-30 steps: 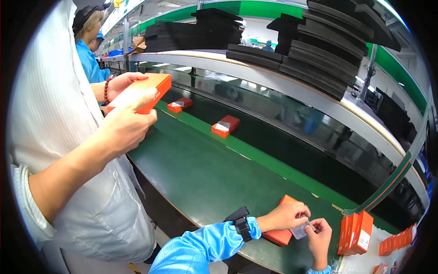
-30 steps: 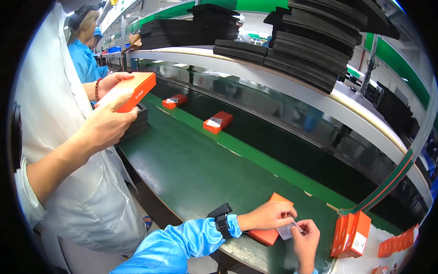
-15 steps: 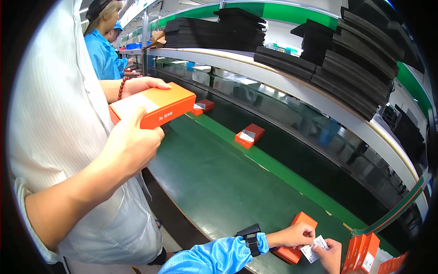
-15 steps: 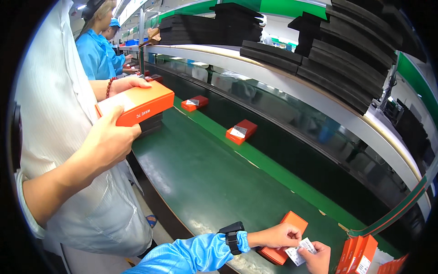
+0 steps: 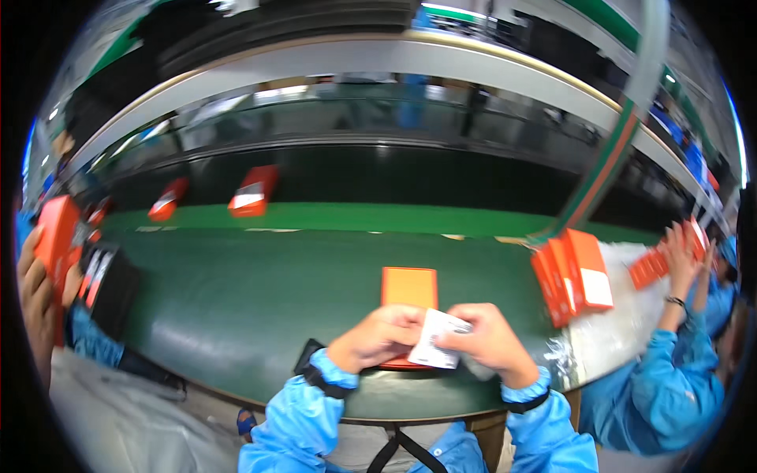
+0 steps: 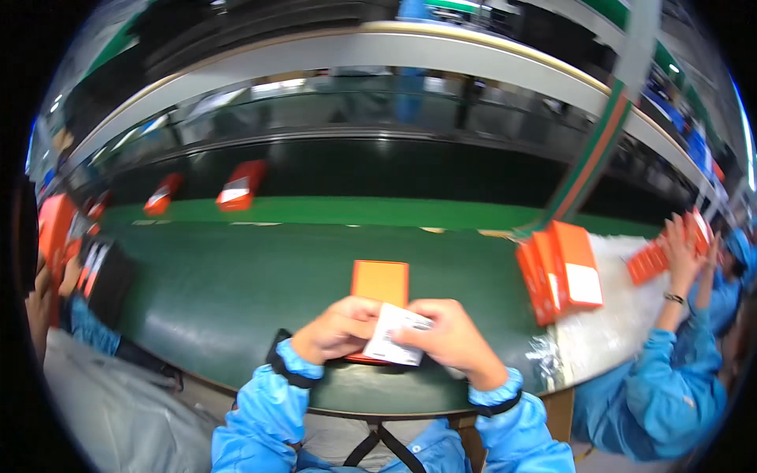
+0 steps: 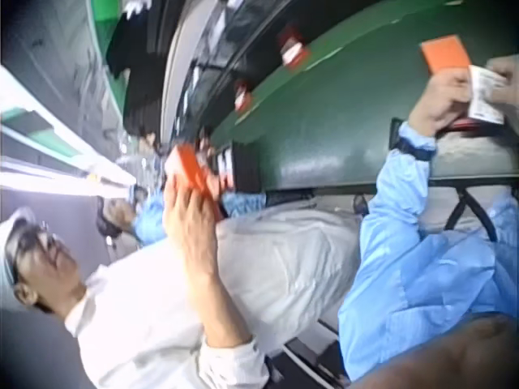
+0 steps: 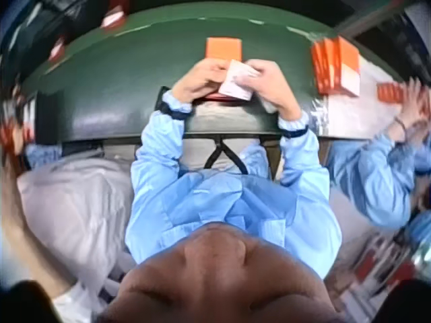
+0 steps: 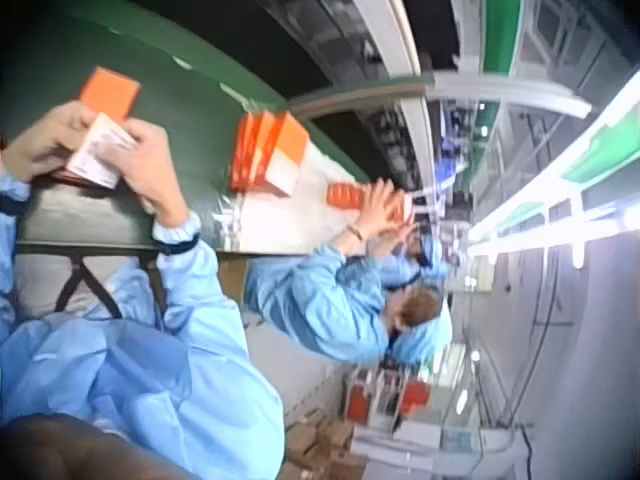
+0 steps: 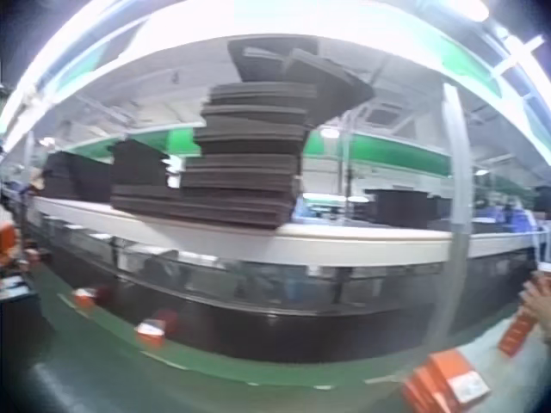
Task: Applying adhesive labels to red boxes on a moving conveyor belt.
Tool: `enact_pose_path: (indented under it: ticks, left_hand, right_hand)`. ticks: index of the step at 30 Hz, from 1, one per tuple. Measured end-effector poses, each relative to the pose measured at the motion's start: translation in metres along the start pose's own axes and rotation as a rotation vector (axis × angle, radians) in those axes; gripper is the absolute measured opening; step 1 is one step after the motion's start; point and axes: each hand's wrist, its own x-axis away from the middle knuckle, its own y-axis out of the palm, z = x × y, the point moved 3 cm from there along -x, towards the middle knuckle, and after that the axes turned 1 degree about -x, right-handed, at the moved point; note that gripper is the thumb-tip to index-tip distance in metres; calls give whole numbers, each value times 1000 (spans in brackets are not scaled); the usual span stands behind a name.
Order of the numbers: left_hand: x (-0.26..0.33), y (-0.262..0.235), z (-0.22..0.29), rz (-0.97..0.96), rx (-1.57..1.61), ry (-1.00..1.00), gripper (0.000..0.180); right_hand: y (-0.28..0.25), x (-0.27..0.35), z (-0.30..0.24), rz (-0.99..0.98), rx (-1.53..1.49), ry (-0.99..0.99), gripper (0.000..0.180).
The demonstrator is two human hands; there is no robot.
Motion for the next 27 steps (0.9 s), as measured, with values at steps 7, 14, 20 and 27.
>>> enact_pose_path:
  ticks: [7, 14, 20, 27]
  left_hand:
    - [-13, 8, -21, -168, 215, -148, 52]
    - [-5, 50, -30, -27, 226, -310, 52]
    - [-22, 114, -62, 35, 98, -589, 42]
    - [-49, 167, -179, 201, -453, -404, 12]
  right_hand:
    - [-3, 25, 15, 127, -408, -108, 35]
    - [-12, 71, -4, 169, -34, -424, 58]
    - [-49, 143, -1, 382, 469, -640, 25]
    - [-121, 309, 34, 899, 407, -305, 10]
